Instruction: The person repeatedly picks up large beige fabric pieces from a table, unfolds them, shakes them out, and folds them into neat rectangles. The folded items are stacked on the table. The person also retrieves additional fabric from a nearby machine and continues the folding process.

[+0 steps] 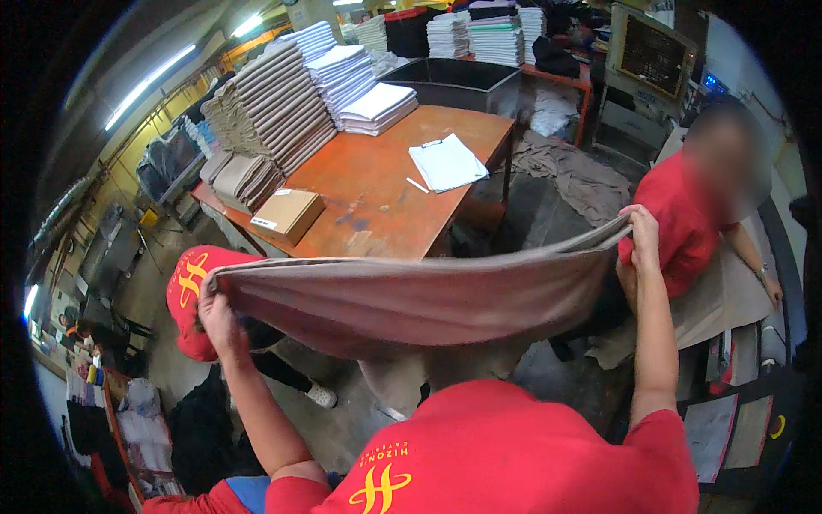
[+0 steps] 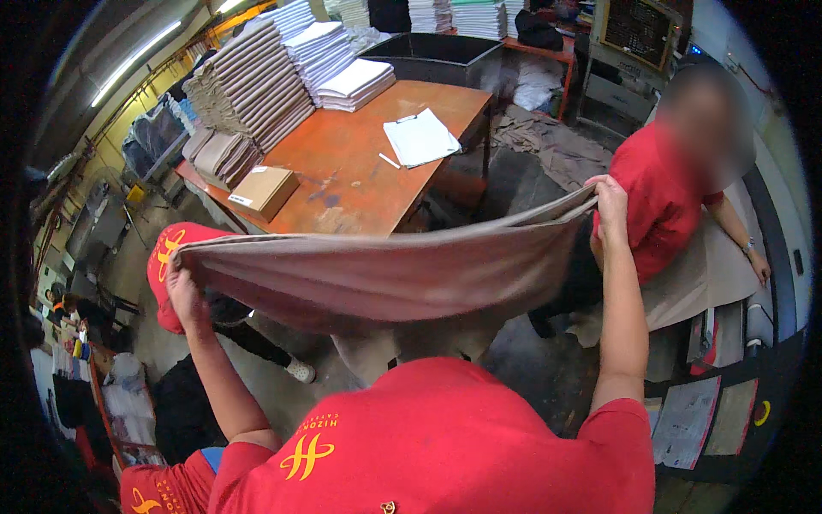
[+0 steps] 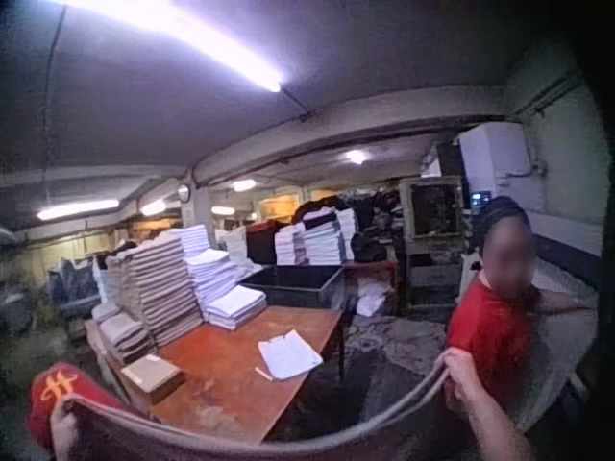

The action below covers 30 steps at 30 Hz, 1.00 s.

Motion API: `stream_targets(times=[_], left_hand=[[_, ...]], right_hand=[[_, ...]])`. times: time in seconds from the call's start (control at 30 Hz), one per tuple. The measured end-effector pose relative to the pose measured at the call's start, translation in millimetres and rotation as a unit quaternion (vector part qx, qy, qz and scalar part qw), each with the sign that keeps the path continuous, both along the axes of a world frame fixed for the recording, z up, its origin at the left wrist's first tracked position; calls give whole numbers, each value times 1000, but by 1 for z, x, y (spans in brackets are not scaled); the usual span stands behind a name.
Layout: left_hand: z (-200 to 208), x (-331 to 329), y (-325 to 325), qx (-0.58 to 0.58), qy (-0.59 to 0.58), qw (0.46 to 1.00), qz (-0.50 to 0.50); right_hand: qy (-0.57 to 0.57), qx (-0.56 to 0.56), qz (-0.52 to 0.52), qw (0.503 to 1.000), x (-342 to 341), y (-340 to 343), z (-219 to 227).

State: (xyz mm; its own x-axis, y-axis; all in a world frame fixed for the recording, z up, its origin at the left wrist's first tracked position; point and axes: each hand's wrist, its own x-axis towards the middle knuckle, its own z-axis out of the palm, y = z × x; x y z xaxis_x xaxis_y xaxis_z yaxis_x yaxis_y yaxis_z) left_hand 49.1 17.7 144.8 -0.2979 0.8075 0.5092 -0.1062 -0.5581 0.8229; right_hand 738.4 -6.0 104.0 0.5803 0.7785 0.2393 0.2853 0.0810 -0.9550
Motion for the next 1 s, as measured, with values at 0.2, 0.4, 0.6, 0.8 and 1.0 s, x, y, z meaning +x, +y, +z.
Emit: stream_targets(times=[0.2, 0.4, 0.6, 0.8, 1.0], left_hand=[[10, -20, -58, 332, 107, 937, -29], [7, 134, 3, 175, 84, 951, -242], [16, 240, 34, 21, -13, 897, -441], [15, 236, 29, 1, 172, 849, -500], [-17, 276, -1, 86, 277, 905, -312]], right_hand=[[238, 236, -138, 932, 31, -34, -16], [-108, 35, 163, 980, -88, 55, 24], [11, 109, 498, 860, -249, 40, 99], [-71, 64, 463, 881, -255, -3, 111], [-328, 121, 269, 898, -239, -53, 81]])
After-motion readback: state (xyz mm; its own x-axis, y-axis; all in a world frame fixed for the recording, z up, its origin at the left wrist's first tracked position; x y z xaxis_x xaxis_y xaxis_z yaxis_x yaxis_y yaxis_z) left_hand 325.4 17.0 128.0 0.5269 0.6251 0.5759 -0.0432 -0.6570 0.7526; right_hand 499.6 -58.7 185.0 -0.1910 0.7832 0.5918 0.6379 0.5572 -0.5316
